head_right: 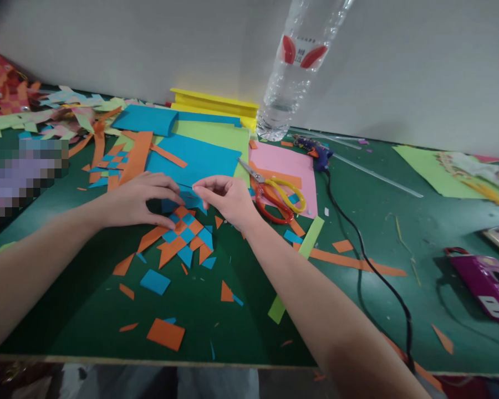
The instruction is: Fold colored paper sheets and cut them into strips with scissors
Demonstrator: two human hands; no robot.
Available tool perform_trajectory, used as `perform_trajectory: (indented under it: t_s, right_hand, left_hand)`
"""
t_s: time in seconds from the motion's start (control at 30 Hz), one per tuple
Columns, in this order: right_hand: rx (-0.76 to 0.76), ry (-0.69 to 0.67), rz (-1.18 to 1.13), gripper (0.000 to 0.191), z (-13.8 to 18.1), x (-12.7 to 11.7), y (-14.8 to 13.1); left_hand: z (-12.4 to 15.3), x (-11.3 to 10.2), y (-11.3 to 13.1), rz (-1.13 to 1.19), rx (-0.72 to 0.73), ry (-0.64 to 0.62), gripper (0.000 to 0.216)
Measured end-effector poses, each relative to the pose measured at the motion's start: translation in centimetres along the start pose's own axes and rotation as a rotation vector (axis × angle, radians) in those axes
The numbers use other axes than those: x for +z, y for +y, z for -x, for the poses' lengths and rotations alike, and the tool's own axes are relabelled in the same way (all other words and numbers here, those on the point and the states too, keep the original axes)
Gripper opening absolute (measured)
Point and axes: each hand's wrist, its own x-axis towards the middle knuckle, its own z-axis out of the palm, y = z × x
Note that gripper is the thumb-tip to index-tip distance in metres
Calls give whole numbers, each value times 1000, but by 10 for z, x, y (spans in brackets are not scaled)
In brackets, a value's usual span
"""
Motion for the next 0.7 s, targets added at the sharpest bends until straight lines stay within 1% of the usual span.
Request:
perform_trajectory:
  t_s: [0.13, 0.27, 0.33, 0.43, 0.47, 0.53, 0.63, 0.7]
  right_hand:
    - [-1, -6, -19, 20, 0, 1, -1]
    - [16, 19, -31, 22, -1, 1, 0]
    - [22, 46, -56, 22, -2, 0, 1]
    - [28, 67, -72, 20, -2, 0, 1]
    - [29, 71, -62, 20, -2, 0, 1]
    - [25, 78, -37, 19, -1, 1, 0]
    - [21, 71, 1, 20, 2, 4, -3]
    - [14, 65, 30, 20, 3, 6, -6]
  left_hand:
    - [0, -1, 4, 62, -12, 16, 43]
    - [0, -2, 7, 222, -50, 73, 34]
    - [-1, -2, 9, 321, -118, 93, 29]
    - [-2, -2, 13, 492, -242, 91, 27]
    - [-3, -1, 16, 551, -285, 109, 28]
    - [-3, 1, 21, 642, -385, 183, 30]
    - [-4, 5, 30, 688, -508, 278, 36]
    - [-4, 8, 34, 669, -527, 312, 37]
